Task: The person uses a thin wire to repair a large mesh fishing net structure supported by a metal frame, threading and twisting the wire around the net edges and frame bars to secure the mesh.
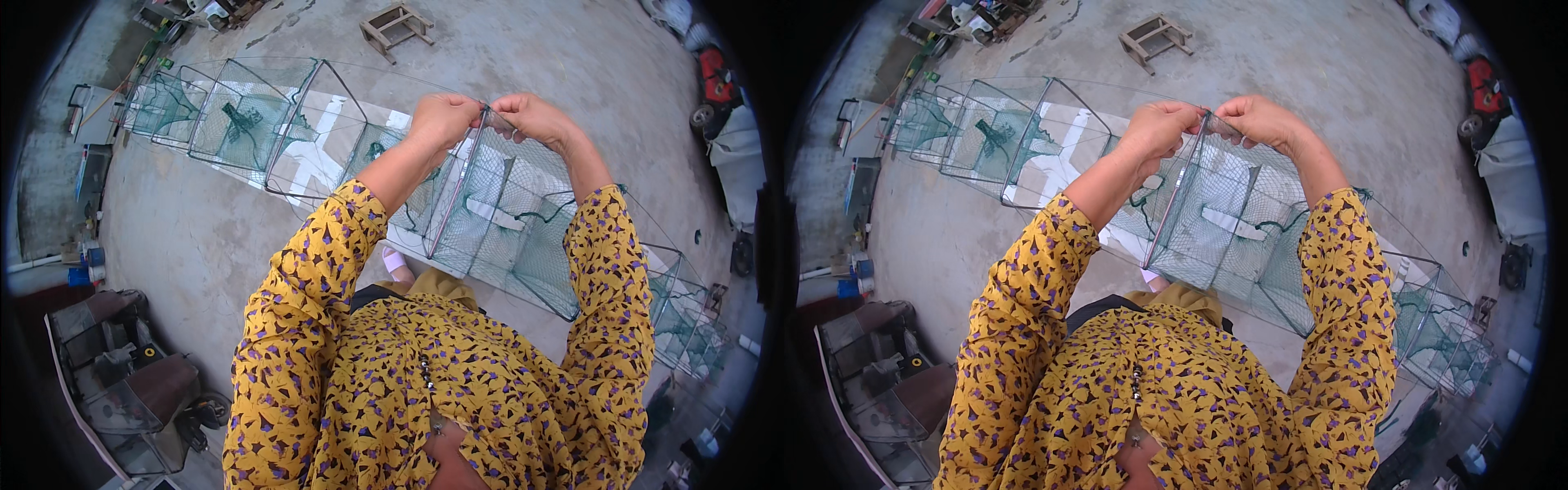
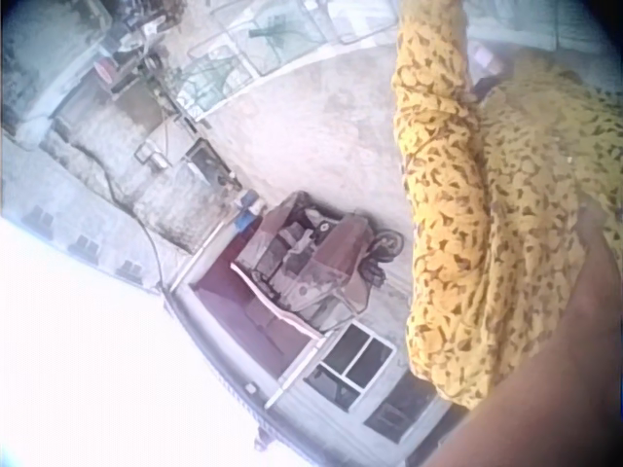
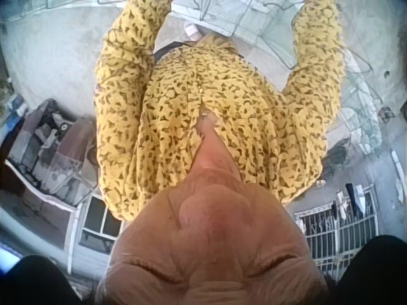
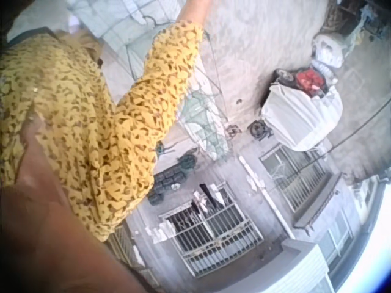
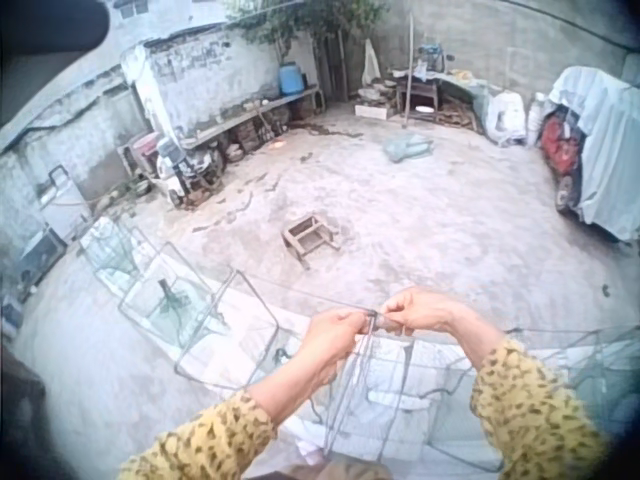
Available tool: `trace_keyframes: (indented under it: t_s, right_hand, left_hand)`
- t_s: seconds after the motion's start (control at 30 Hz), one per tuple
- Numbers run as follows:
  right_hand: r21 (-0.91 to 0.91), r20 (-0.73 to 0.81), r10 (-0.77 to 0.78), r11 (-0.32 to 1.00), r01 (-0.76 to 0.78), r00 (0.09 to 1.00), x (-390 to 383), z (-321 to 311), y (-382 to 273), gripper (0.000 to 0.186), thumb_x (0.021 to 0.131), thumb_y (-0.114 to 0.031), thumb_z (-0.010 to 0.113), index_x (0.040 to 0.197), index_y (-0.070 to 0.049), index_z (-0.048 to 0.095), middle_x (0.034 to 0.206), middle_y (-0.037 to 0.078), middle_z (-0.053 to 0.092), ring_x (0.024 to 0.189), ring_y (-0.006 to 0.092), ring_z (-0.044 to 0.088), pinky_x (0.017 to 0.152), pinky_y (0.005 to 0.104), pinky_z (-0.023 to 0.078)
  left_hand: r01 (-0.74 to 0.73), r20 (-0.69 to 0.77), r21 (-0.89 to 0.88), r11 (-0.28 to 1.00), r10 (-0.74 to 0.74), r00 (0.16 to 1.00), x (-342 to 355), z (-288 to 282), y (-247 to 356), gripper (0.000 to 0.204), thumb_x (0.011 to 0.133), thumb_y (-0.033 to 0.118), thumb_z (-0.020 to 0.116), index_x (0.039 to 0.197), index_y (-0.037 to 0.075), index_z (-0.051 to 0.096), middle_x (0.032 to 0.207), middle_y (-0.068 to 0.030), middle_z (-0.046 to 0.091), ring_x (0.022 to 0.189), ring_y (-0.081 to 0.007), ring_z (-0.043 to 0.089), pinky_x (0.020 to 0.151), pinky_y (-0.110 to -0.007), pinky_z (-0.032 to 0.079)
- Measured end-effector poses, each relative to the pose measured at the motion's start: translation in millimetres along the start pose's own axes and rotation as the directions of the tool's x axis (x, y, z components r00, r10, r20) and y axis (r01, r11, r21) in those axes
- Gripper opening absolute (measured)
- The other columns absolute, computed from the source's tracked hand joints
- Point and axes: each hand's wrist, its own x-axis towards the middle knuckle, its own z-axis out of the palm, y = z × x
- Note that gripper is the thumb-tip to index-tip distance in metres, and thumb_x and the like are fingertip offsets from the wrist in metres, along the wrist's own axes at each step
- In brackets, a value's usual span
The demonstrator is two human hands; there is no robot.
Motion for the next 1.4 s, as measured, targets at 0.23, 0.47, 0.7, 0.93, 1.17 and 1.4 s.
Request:
trace_keyframes:
  t_s: [0.23,0.47,0.7,0.93,1.17,1.4]
  right_hand:
    - [0.127,-0.01,0.027,0.992,-0.026,1.0,-5.7,6.8,-4.4,0.011,0.079,-0.021,0.062,0.083,-0.013,0.067,0.067,-0.007,0.057,0.059,0.0038,0.047,0.05,0.0189,0.038]
    - [0.082,-0.013,0.053,0.995,-0.052,0.998,-5.4,9.4,0.9,0.012,0.078,-0.023,0.064,0.081,-0.012,0.067,0.064,-0.006,0.056,0.058,0.0035,0.047,0.048,0.0182,0.037]
    - [0.133,0.039,0.061,0.989,-0.065,0.997,-3.5,14.4,-0.8,0.013,0.076,-0.023,0.065,0.08,-0.011,0.067,0.064,-0.006,0.056,0.056,0.0035,0.047,0.047,0.0177,0.037]
    - [0.111,0.051,0.028,0.993,-0.034,0.998,-4.8,15.0,1.6,0.014,0.075,-0.024,0.066,0.081,-0.011,0.068,0.067,-0.005,0.059,0.058,0.0038,0.05,0.049,0.0188,0.039]
    - [0.029,-0.023,-0.004,1.0,0.005,1.0,-10.2,2.2,-2.6,0.019,0.079,-0.025,0.062,0.091,-0.011,0.066,0.077,-0.003,0.062,0.069,0.0061,0.055,0.058,0.0217,0.044]
    - [-0.113,-0.354,-0.325,0.946,0.305,0.877,-25.8,-11.2,-13.2,0.025,0.082,-0.021,0.056,0.104,-0.011,0.062,0.091,0.001,0.063,0.078,0.0078,0.055,0.062,0.0212,0.043]
  left_hand:
    - [-0.17,-0.157,0.158,0.973,0.195,0.968,10.1,1.2,-21.7,0.012,0.074,0.008,0.058,0.078,-0.001,0.066,0.068,-0.0055,0.062,0.057,-0.0094,0.054,0.048,-0.023,0.041]
    - [-0.211,-0.111,0.257,0.943,0.246,0.963,1.1,-3.0,-20.3,0.012,0.072,0.007,0.065,0.08,-0.002,0.066,0.072,-0.0079,0.064,0.063,-0.0117,0.059,0.058,-0.024,0.047]
    - [-0.3,-0.089,0.394,0.869,0.361,0.928,4.0,-3.6,-26.5,0.016,0.071,0.013,0.066,0.082,0.001,0.067,0.071,-0.009,0.065,0.063,-0.0148,0.061,0.059,-0.026,0.048]
    - [-0.265,-0.119,0.543,0.797,0.385,0.915,1.6,2.1,-27.8,0.015,0.07,0.018,0.064,0.075,0.004,0.066,0.073,-0.0117,0.064,0.064,-0.0223,0.061,0.06,-0.03,0.048]
    - [-0.401,-0.159,0.459,0.793,0.518,0.841,-17.9,-3.9,-26.0,0.013,0.08,0.015,0.06,0.082,0.002,0.057,0.063,-0.0015,0.053,0.055,-0.0068,0.045,0.05,-0.021,0.036]
    - [-0.306,0.108,-0.159,0.939,0.324,0.94,-52.5,-24.9,57.8,0.016,0.089,0.02,0.051,0.087,0.003,0.052,0.07,0.0016,0.052,0.047,-0.0032,0.033,0.045,-0.016,0.028]
